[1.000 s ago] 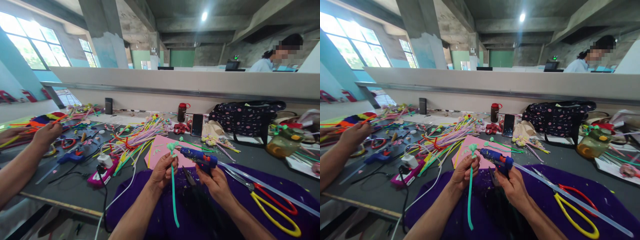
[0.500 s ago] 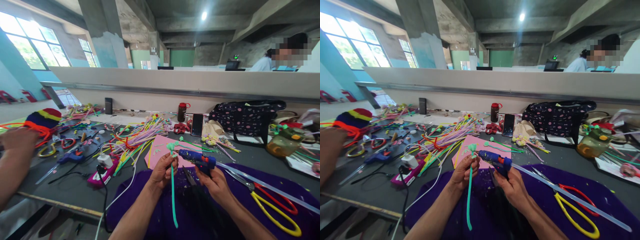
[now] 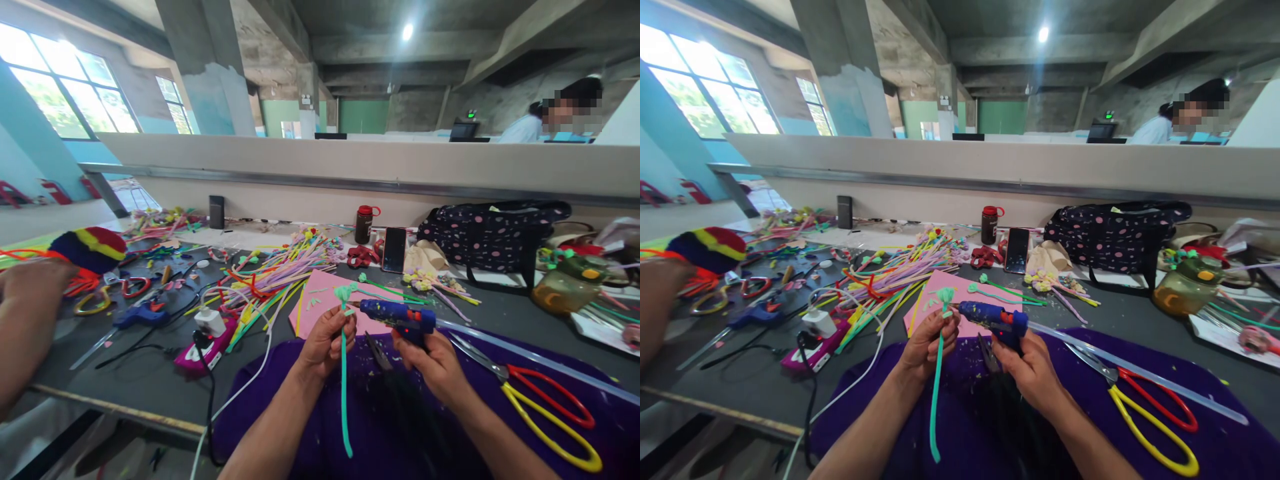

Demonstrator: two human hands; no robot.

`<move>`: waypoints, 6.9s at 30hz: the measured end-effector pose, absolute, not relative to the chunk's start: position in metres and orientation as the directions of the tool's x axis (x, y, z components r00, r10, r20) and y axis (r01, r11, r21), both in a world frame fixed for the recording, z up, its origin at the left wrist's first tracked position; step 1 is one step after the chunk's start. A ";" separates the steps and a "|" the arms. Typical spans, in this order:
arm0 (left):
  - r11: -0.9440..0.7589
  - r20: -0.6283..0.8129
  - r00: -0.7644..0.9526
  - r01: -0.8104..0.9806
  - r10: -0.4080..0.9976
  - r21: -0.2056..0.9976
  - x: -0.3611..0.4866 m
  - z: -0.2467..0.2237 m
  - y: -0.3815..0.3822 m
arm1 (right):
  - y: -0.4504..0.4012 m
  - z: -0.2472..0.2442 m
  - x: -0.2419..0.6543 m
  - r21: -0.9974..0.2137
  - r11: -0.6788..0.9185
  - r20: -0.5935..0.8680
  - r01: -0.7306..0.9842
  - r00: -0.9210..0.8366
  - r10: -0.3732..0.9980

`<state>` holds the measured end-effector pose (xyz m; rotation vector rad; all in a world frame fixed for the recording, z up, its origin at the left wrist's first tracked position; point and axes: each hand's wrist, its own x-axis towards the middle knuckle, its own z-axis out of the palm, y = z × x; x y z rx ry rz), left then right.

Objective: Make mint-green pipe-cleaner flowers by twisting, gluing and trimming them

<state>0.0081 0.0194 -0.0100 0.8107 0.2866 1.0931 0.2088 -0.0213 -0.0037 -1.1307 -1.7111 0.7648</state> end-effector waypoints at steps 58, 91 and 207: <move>0.473 -0.348 0.589 -0.067 0.729 0.879 0.024 -0.022 0.026 | 0.030 0.023 0.234 -0.740 0.610 0.443 0.284 -0.476 0.759; 0.328 -0.330 0.608 0.119 0.722 0.937 0.027 -0.012 0.020 | 0.028 0.024 0.229 -0.668 0.681 0.361 0.301 -0.669 0.650; -0.206 0.239 0.154 -0.200 0.959 0.958 0.023 -0.002 0.005 | -0.003 -0.007 0.172 -0.967 0.252 0.222 0.018 -0.421 0.880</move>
